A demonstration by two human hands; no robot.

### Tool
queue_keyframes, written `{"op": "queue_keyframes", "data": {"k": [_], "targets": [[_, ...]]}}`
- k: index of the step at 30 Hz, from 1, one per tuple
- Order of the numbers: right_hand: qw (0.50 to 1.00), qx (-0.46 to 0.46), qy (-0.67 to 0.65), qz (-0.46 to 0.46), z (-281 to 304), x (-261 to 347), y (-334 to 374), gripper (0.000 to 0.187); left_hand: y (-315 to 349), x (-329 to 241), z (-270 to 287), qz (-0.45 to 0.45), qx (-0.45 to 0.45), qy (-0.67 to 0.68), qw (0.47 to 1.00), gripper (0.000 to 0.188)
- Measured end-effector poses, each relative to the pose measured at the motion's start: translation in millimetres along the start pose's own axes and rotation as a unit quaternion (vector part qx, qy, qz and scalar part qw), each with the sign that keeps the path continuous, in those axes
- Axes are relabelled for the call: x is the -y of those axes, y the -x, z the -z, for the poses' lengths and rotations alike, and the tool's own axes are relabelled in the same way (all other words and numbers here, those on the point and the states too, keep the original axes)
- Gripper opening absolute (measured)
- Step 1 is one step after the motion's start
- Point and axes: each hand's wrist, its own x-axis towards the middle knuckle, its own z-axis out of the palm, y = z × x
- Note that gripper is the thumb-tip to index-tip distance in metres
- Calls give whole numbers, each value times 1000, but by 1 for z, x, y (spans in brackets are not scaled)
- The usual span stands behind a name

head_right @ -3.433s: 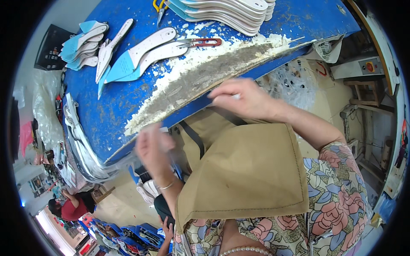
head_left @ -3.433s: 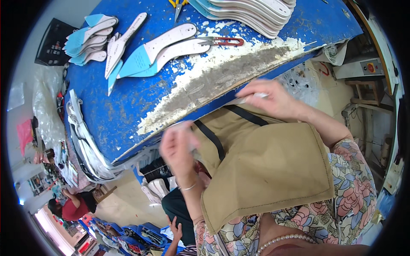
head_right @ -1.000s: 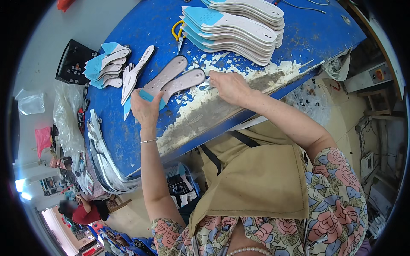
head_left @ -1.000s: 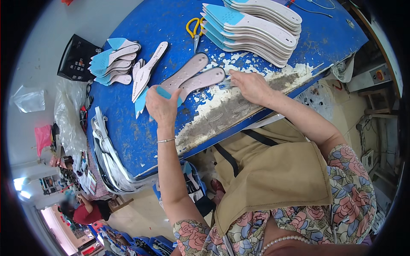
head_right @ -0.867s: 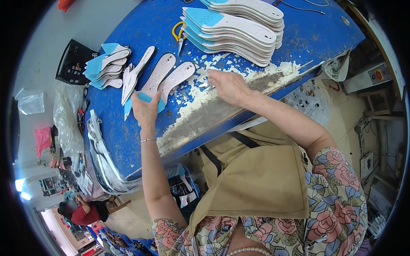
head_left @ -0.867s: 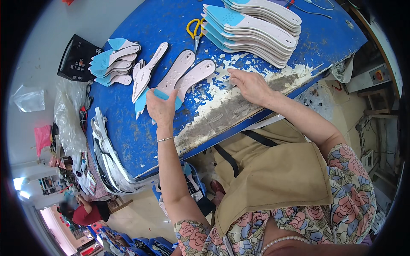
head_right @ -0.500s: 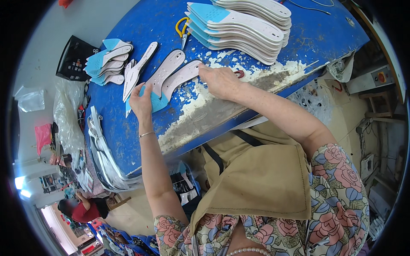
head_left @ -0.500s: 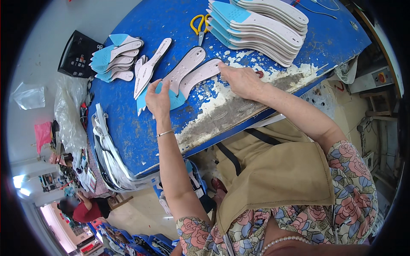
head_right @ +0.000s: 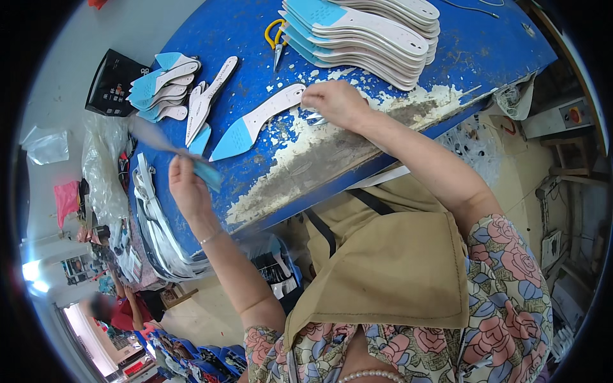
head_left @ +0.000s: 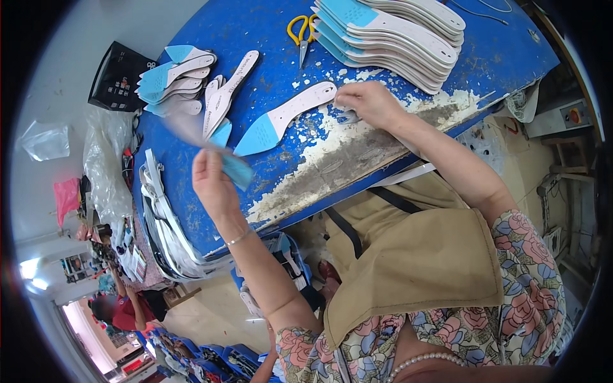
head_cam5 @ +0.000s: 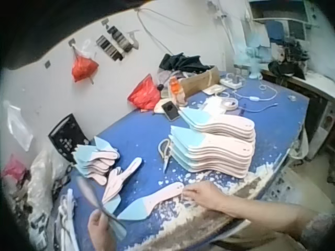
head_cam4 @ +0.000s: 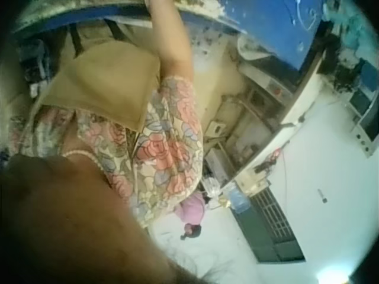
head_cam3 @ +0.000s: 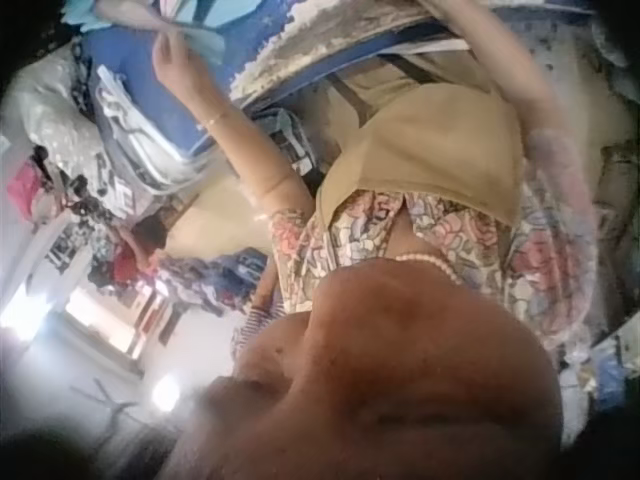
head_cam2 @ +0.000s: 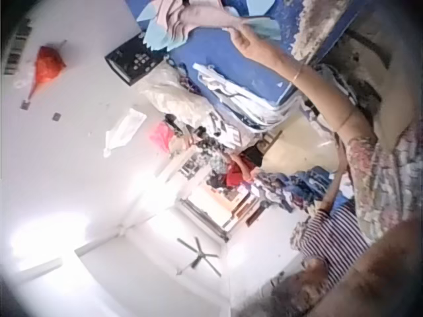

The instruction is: The person applies tape around the edges of shoe insoles by hand, trims the excess tape using snips, and stacks the assembled insoles on the table.

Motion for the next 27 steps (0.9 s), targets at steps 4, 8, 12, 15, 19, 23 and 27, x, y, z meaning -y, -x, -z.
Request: {"op": "queue_keyframes", "data": {"k": [4,8,12,15,19,23,27], "targets": [[946,7,-290,-147,46,59,25,20,41,18,-6,-46,95,-265,959,25],[948,49,-297,-100,69,99,44,16,73,39,-30,-48,125,-354,926,25],[960,107,-251,-68,58,130,56,14,81,43,-20,-106,121,-449,879,27],[962,150,-214,-74,24,130,64,15,84,38,-15,-55,177,-487,854,28],[959,227,-125,-110,-22,119,55,9,90,36,-14,-72,141,-439,885,38],[962,248,-77,-86,-58,118,46,13,87,35,-3,-69,164,-431,885,51],[970,234,-44,-51,-81,108,36,14,85,34,6,-55,164,-413,894,56]]}}
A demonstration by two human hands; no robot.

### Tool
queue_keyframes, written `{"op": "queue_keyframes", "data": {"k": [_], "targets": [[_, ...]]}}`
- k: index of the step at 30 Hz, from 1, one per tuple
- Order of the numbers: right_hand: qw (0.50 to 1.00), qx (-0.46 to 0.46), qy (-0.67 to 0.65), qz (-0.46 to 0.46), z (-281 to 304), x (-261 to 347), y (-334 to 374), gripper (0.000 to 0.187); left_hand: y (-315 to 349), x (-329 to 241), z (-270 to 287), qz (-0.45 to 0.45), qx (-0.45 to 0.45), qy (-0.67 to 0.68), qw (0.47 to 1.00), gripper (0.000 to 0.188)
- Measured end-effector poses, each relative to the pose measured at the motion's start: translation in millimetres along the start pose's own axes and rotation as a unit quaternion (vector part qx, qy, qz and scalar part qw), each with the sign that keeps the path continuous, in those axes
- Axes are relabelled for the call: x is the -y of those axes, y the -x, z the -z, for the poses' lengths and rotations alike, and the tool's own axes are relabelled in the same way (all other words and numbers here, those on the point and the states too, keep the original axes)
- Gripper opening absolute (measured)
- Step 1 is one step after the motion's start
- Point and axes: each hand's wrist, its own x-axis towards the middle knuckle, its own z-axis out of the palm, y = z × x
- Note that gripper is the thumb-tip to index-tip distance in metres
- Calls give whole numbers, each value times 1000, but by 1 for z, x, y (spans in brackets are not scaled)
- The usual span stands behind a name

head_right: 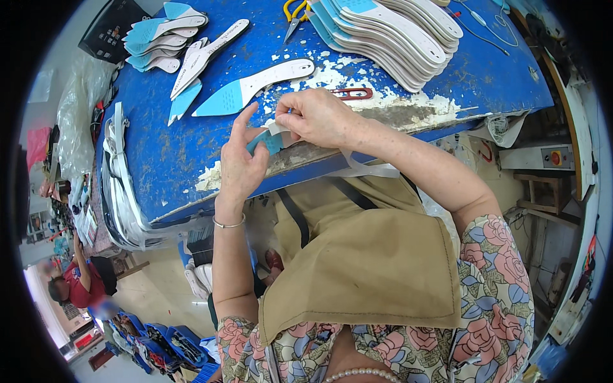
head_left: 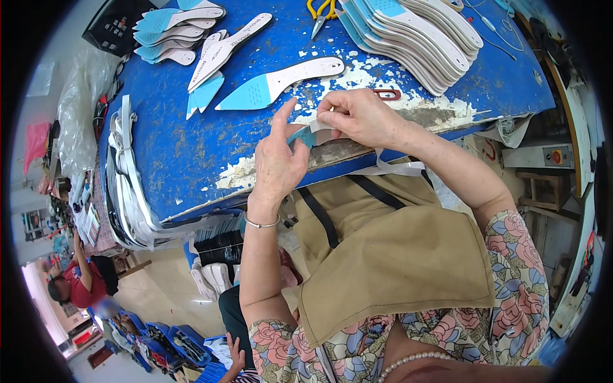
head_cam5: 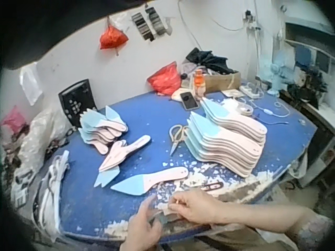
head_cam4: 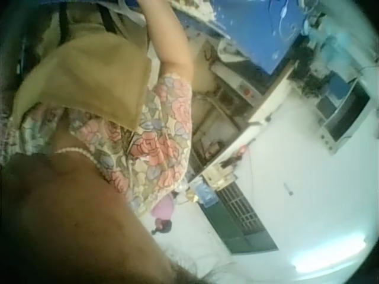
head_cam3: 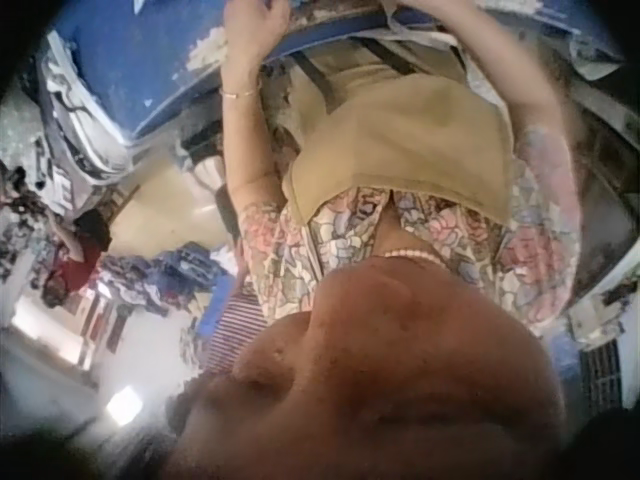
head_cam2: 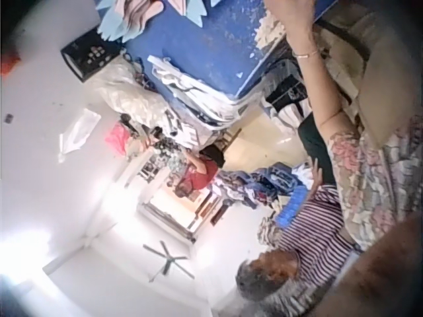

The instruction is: The person applies tape around the edges of shoe insoles by hand, trims the excess tape using snips, and stacks the assembled insoles on the table.

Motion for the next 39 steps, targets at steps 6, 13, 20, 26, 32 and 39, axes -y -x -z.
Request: {"op": "queue_keyframes", "data": {"k": [6,13,20,26,32,39], "targets": [[1000,-5,21,-7,-13,2,-11,15,3,11,3,-27,-17,16,999,62],[997,-17,5,-69,-20,3,-21,14,4,28,-14,-93,-122,-30,988,49],[982,145,-110,-51,13,-6,-37,9,9,43,-15,-195,-161,-61,966,18],[995,95,-5,-35,-1,-10,-22,13,11,34,-8,-117,-118,-94,982,10],[990,39,135,19,2,-4,-9,14,1,17,-12,-113,-39,-151,981,18],[964,35,259,53,5,1,7,15,4,18,-16,-105,-25,-168,980,18]]}}
